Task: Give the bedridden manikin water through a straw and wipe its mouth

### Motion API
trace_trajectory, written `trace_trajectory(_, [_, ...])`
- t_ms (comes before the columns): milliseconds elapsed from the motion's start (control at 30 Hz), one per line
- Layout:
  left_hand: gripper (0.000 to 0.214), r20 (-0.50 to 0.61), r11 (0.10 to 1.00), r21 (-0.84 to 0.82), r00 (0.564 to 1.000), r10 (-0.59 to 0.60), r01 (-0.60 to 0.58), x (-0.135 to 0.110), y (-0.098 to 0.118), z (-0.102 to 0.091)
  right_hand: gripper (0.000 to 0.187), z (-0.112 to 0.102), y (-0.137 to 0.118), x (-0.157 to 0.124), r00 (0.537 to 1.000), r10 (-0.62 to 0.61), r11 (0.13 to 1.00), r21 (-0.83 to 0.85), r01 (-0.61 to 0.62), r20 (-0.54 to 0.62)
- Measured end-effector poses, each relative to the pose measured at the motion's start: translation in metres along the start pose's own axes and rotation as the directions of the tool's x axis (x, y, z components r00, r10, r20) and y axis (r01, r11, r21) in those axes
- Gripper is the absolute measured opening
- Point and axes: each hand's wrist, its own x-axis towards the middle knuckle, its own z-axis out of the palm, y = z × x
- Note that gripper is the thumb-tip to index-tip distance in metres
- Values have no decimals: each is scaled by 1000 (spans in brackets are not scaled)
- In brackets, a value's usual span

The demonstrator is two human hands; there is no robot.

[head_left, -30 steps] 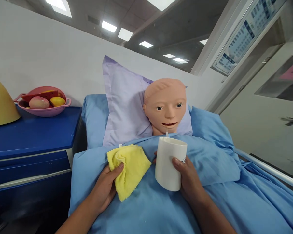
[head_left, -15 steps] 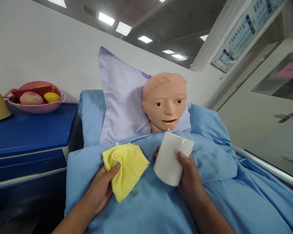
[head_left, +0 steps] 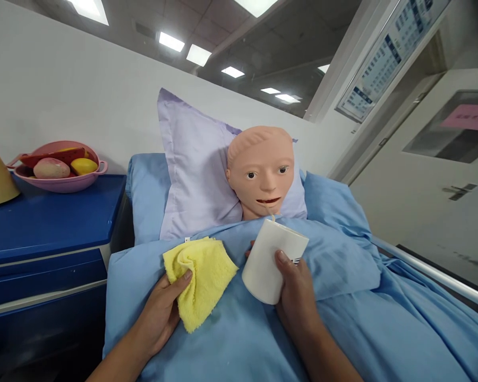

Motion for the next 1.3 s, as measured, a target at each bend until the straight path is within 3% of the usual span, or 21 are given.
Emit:
trace_trajectory(167, [62,1,1000,-20,1000,-9,9,0,1,1,47,1,0,1,1000,-18,1000,10,18,-9])
trace_trajectory(367, [61,-2,1000,-17,1000,-21,21,1,0,-3,54,-10,-7,8,992,-26,997,-71,35,123])
trace_trajectory(733, [56,40,998,-54,999,-19,21,2,-1,-5,55,-14,-13,13,994,49,995,-95,-40,94])
trace_trajectory(1300, [57,30,999,-35,999,-13,14,0,-2,-6,54,-11,-14,12,995,44,990,-140,-32,84])
